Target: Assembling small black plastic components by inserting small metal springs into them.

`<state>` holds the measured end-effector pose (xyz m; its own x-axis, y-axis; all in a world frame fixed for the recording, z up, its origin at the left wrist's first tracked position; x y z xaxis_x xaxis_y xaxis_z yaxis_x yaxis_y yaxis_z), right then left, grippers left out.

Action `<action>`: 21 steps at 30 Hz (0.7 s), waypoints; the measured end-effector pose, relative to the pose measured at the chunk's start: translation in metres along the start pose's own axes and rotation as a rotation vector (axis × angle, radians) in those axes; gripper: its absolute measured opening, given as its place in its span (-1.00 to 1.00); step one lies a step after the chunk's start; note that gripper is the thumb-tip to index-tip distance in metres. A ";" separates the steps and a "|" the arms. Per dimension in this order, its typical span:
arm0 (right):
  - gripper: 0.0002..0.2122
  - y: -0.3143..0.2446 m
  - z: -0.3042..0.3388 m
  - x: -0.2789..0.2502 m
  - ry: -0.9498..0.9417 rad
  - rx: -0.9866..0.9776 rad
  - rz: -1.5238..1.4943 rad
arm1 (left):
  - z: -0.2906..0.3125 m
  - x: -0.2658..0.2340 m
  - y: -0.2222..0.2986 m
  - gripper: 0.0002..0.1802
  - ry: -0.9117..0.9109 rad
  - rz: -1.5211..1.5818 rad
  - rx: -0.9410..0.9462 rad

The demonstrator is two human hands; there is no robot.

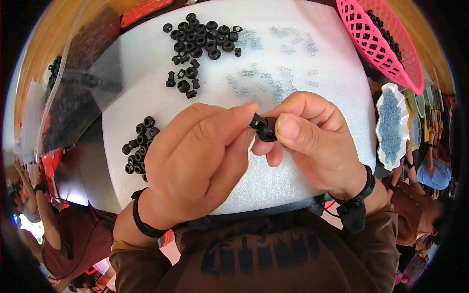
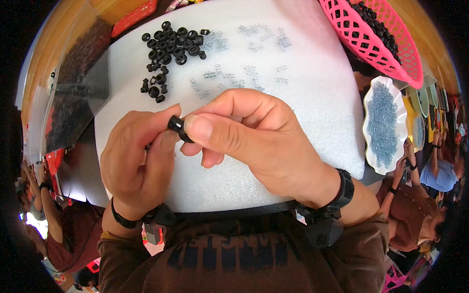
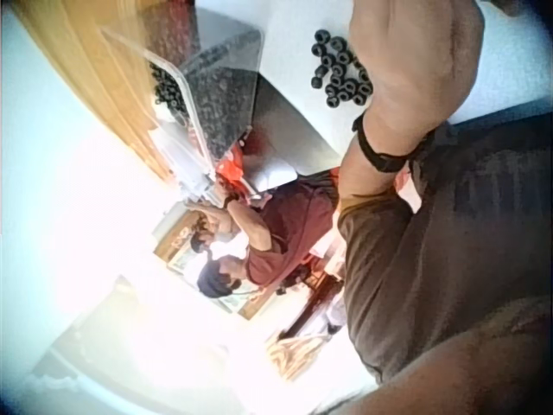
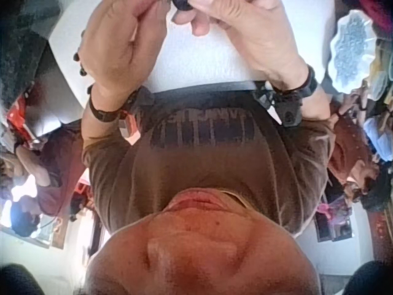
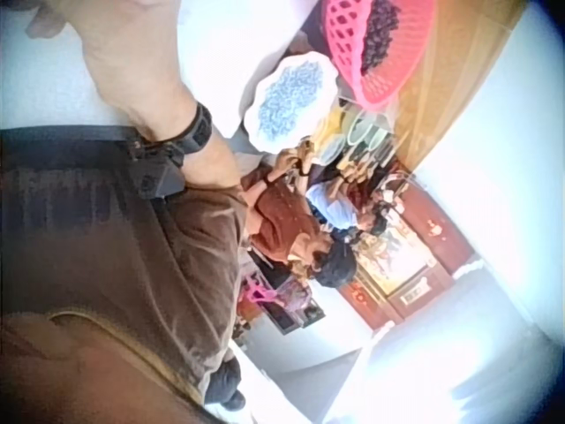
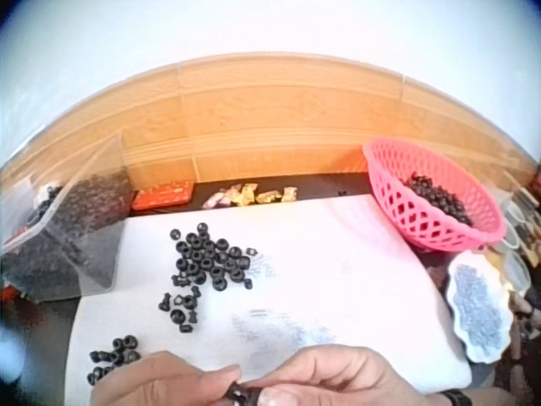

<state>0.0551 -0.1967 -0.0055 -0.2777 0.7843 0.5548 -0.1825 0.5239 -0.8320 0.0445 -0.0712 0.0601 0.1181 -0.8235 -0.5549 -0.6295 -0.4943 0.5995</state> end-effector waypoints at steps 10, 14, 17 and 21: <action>-0.83 -0.007 0.003 0.000 -0.001 -0.080 0.156 | -0.001 0.005 -0.024 -0.79 -0.254 0.341 -0.475; -0.84 -0.006 0.001 -0.002 -0.028 -0.109 0.263 | -0.001 0.004 -0.008 -0.74 -0.163 -0.008 -0.192; -0.84 -0.004 0.000 -0.005 -0.017 -0.112 0.272 | 0.002 0.006 -0.008 -0.71 -0.108 0.015 -0.131; -0.85 0.000 0.001 -0.005 0.041 -0.019 0.101 | 0.006 0.008 -0.003 -0.67 -0.079 -0.051 -0.029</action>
<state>0.0553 -0.2010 -0.0087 -0.2544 0.8461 0.4683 -0.1376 0.4476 -0.8836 0.0424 -0.0750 0.0500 0.0878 -0.7732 -0.6281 -0.6015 -0.5438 0.5853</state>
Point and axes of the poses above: each hand's wrist, its own z-axis away from the middle knuckle, its own x-axis out of the palm, y = z × x, the point moved 7 cm from there along -z, towards the middle knuckle, and after that the axes turned 9 degrees about -x, right-handed, at the moved point
